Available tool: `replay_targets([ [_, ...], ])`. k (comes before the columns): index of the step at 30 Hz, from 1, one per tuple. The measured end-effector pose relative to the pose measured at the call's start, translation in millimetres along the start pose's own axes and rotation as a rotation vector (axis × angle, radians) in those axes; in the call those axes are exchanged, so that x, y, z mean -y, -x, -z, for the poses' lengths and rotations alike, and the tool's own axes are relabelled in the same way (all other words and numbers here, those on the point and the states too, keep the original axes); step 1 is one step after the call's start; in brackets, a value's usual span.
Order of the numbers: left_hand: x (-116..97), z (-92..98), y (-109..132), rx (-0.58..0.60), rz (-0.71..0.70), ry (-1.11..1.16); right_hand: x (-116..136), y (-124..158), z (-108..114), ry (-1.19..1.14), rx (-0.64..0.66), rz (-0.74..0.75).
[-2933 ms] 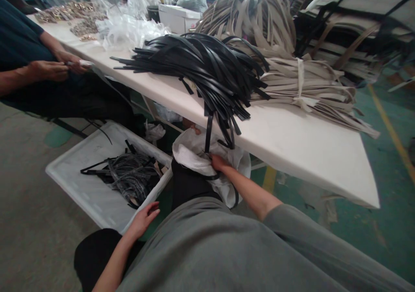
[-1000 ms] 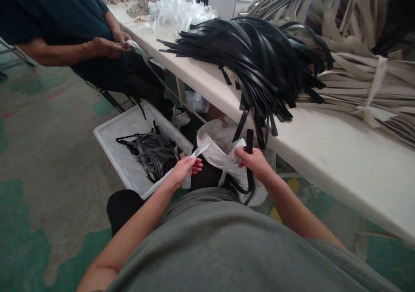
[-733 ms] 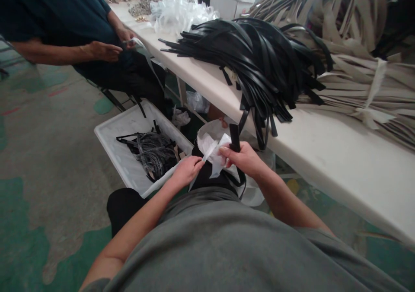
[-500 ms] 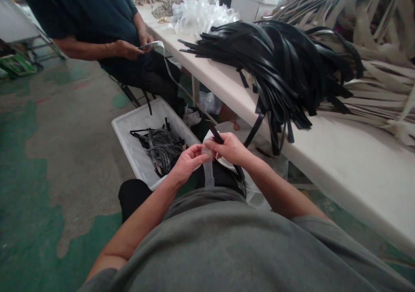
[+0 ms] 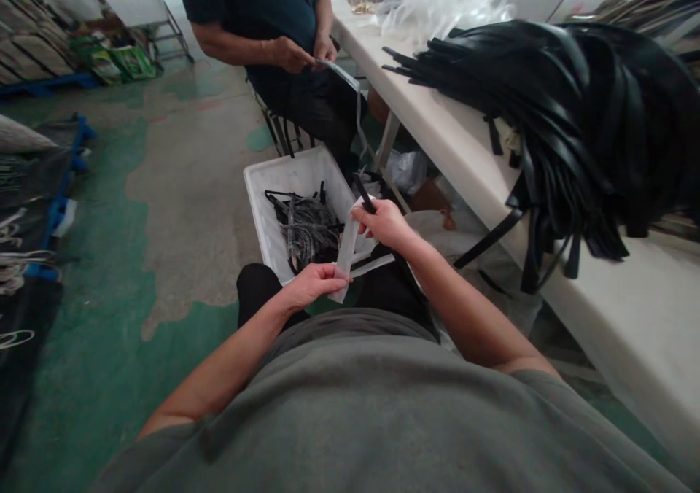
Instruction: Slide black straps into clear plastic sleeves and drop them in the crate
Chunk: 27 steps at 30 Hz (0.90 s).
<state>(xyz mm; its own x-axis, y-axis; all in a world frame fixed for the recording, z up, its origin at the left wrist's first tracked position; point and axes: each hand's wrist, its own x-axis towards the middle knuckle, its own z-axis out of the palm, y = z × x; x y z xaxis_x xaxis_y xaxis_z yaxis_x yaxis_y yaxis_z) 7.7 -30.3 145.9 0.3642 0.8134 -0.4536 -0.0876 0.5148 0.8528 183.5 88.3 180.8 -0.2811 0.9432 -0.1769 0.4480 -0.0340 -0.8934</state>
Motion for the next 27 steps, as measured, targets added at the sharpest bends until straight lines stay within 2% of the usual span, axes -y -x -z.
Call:
replay_targets([
  [5, 14.5, 6.7, 8.8, 0.159, 0.047, -0.13, 3.6, -7.7, -16.5, -0.005, 0.067, -0.019],
  [7, 14.8, 10.6, 4.5, 0.143, 0.066, -0.098, 2.4, -9.7, -22.3, -0.002, 0.087, -0.018],
  [8, 11.5, 16.7, 0.8, 0.094, 0.07, -0.04, -0.1, -10.2, -25.3, -0.008, 0.108, -0.031],
  [10, -4.6, 40.3, -7.7, -0.096, 0.041, 0.154, -8.9, -8.8, -32.0, -0.03, 0.179, -0.085],
  [12, -32.8, 77.1, -14.1, -0.373, -0.083, 0.412, -21.4, -2.9, -39.7, -0.066, 0.272, -0.145],
  [14, -65.5, 115.8, -16.2, -0.614, -0.273, 0.654, -34.3, 7.0, -47.4, -0.118, 0.345, -0.175],
  [16, -89.8, 141.7, -15.9, -0.721, -0.401, 0.781, -44.5, 18.8, -53.3, -0.18, 0.387, -0.156],
  [17, -95.4, 146.5, -16.2, -0.736, -0.425, 0.802, -47.8, 24.6, -55.0, -0.212, 0.4, -0.139],
  [19, -90.5, 139.0, -19.3, -0.726, -0.39, 0.794, -50.7, 35.3, -55.7, -0.27, 0.413, -0.098],
  [21, -68.3, 114.4, -25.0, -0.69, -0.286, 0.793, -49.2, 44.9, -53.6, -0.31, 0.456, -0.081],
  [24, -27.5, 69.8, -31.9, -0.621, -0.105, 0.82, -42.1, 57.7, -48.9, -0.286, 0.592, -0.082],
  [27, -4.9, 40.2, -32.2, -0.574, -0.033, 0.83, -34.1, 66.7, -46.8, -0.169, 0.649, -0.103],
])
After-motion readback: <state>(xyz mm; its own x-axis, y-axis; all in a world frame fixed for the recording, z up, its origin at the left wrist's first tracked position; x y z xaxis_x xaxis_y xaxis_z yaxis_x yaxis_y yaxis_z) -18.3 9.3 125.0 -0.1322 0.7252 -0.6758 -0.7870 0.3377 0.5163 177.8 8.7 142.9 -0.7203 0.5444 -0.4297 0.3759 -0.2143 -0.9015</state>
